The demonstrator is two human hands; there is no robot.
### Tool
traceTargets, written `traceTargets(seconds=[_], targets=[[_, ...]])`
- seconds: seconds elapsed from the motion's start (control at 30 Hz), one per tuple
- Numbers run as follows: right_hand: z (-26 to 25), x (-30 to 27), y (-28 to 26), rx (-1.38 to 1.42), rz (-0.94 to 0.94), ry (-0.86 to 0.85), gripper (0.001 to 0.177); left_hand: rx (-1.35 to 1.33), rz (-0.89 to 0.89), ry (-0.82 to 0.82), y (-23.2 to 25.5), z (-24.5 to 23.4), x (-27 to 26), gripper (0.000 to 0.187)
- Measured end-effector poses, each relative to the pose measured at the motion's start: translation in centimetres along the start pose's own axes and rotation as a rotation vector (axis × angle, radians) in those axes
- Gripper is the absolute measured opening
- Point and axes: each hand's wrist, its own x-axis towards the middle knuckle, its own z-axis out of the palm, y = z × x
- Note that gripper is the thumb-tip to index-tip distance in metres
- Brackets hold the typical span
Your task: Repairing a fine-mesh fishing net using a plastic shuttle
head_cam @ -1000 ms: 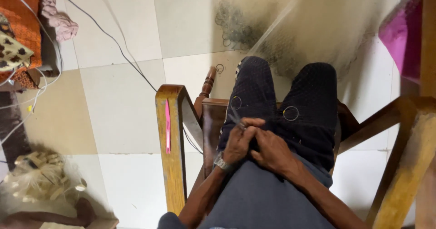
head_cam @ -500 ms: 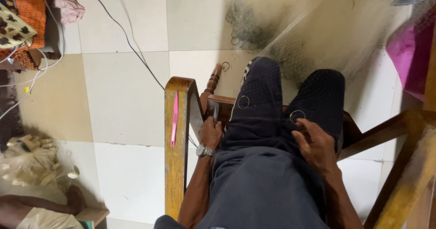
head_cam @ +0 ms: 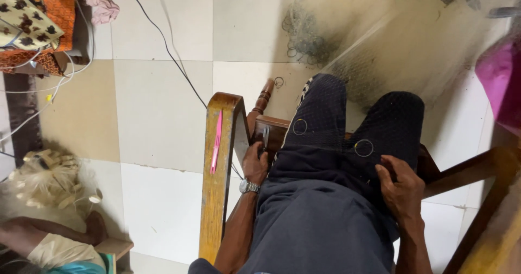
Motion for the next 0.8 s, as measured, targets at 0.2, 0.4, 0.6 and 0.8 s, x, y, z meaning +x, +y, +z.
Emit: traceTargets(seconds=[0.2,0.4,0.6,0.8], targets=[[-0.2,0.9,0.5,0.029,0.011,-0.009,0.021,-0.041,0.079,-0.059,-0.8,1.1,-0.2,0.035],[0.0,0.7,1.2,0.022,0.021,0.004,0.021,-0.161,0.094,-0.034,0.9,0.5,0.6,0.024],[-3.0,0.7,-0.5,-0.055,0.058,0.084,0.012,-0.282,0.003,0.063,17.1,-14.7,2.1,0.014],[-5.4,0.7,0.6,-0.044,0.074,0.290,0.009,0.269,0.219,0.484,11.9,-18.7,5.6,0.031]])
